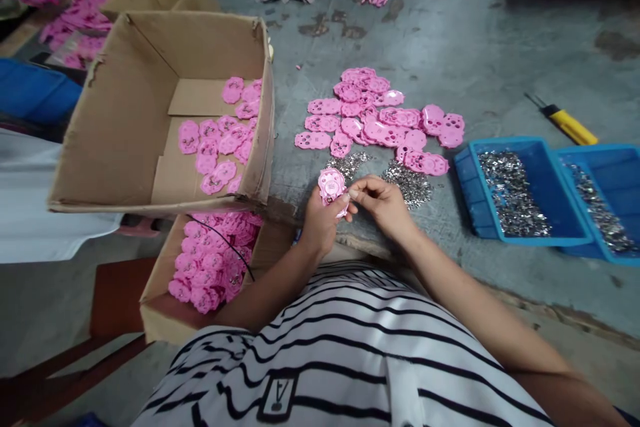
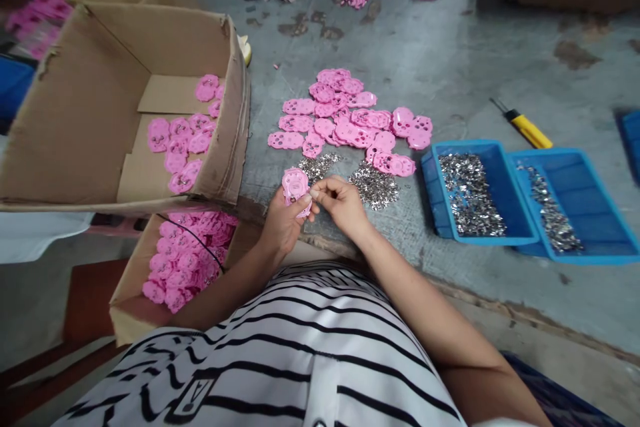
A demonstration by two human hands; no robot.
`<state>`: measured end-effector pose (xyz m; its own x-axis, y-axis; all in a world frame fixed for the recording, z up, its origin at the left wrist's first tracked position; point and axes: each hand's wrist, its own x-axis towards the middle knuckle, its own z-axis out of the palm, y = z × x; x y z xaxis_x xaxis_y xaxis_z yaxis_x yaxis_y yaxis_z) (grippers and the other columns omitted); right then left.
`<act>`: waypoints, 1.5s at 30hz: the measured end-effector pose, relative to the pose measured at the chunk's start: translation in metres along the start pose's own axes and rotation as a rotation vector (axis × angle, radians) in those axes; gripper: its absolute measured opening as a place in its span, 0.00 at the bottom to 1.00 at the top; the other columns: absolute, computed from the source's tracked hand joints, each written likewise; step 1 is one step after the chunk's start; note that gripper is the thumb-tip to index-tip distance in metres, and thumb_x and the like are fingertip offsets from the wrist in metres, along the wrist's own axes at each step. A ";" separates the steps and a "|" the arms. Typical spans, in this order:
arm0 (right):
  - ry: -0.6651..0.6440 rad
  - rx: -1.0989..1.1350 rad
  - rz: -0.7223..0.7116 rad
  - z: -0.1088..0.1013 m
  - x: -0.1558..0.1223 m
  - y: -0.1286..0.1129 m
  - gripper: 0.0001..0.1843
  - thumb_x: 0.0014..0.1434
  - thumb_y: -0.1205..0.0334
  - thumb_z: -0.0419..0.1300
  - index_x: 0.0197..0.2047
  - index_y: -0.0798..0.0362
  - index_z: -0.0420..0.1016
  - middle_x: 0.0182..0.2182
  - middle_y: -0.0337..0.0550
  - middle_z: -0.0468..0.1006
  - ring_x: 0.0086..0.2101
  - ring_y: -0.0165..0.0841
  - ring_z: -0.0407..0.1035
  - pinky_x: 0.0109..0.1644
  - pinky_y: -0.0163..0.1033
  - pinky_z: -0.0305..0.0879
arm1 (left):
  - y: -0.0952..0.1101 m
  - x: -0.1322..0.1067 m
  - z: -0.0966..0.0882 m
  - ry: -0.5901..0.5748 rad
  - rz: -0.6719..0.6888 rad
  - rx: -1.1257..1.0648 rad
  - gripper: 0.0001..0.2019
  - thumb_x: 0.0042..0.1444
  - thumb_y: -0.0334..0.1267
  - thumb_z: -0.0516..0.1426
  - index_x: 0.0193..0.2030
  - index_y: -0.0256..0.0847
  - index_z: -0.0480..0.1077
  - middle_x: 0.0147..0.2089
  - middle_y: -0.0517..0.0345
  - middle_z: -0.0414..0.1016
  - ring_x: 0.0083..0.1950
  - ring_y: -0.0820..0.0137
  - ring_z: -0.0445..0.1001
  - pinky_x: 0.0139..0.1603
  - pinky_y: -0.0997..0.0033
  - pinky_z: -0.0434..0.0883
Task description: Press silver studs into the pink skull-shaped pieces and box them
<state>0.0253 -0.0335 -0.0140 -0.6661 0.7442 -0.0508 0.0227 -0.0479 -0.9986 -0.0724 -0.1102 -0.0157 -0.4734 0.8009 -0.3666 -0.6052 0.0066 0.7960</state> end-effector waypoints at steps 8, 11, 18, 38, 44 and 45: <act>0.066 -0.261 -0.271 -0.007 -0.006 0.001 0.10 0.57 0.53 0.63 0.30 0.49 0.80 0.30 0.42 0.75 0.33 0.33 0.69 0.38 0.41 0.66 | 0.003 -0.003 0.005 0.067 0.085 0.039 0.22 0.35 0.37 0.70 0.34 0.39 0.63 0.24 0.67 0.71 0.21 0.77 0.69 0.19 0.79 0.63; 0.066 -0.132 -0.107 -0.008 -0.005 -0.003 0.12 0.53 0.52 0.66 0.25 0.51 0.78 0.25 0.41 0.75 0.30 0.32 0.67 0.36 0.39 0.64 | 0.003 -0.004 0.007 0.120 0.135 0.180 0.19 0.36 0.35 0.68 0.33 0.40 0.64 0.23 0.68 0.70 0.20 0.77 0.68 0.18 0.79 0.62; 0.054 0.155 0.245 -0.010 -0.003 -0.013 0.17 0.37 0.51 0.74 0.20 0.54 0.74 0.16 0.35 0.70 0.19 0.24 0.54 0.23 0.34 0.49 | 0.005 -0.008 0.006 0.123 0.205 0.389 0.15 0.39 0.30 0.66 0.34 0.41 0.67 0.24 0.68 0.71 0.21 0.77 0.68 0.21 0.79 0.62; 0.202 -0.115 0.038 -0.004 -0.012 -0.017 0.11 0.49 0.57 0.65 0.21 0.51 0.72 0.43 0.49 0.72 0.47 0.42 0.68 0.47 0.49 0.68 | 0.013 -0.014 0.018 -0.075 -0.059 -0.154 0.21 0.65 0.51 0.44 0.45 0.38 0.71 0.45 0.45 0.78 0.48 0.60 0.76 0.40 0.65 0.75; 0.197 -0.274 -0.013 0.000 -0.015 -0.017 0.10 0.53 0.61 0.62 0.22 0.51 0.70 0.47 0.48 0.74 0.55 0.43 0.63 0.61 0.54 0.56 | 0.012 -0.016 0.024 -0.019 -0.037 -0.203 0.21 0.68 0.48 0.42 0.51 0.41 0.70 0.49 0.50 0.76 0.57 0.63 0.72 0.53 0.63 0.72; 0.222 -0.286 -0.014 0.001 -0.016 -0.016 0.10 0.54 0.61 0.62 0.23 0.51 0.70 0.48 0.47 0.73 0.56 0.43 0.63 0.62 0.54 0.54 | 0.011 -0.017 0.025 -0.012 -0.014 -0.204 0.20 0.68 0.47 0.41 0.51 0.42 0.70 0.50 0.51 0.76 0.58 0.64 0.72 0.54 0.64 0.72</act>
<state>0.0345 -0.0455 0.0028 -0.4900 0.8717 -0.0075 0.2430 0.1283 -0.9615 -0.0550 -0.1083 0.0113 -0.4570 0.8085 -0.3708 -0.7297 -0.1024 0.6761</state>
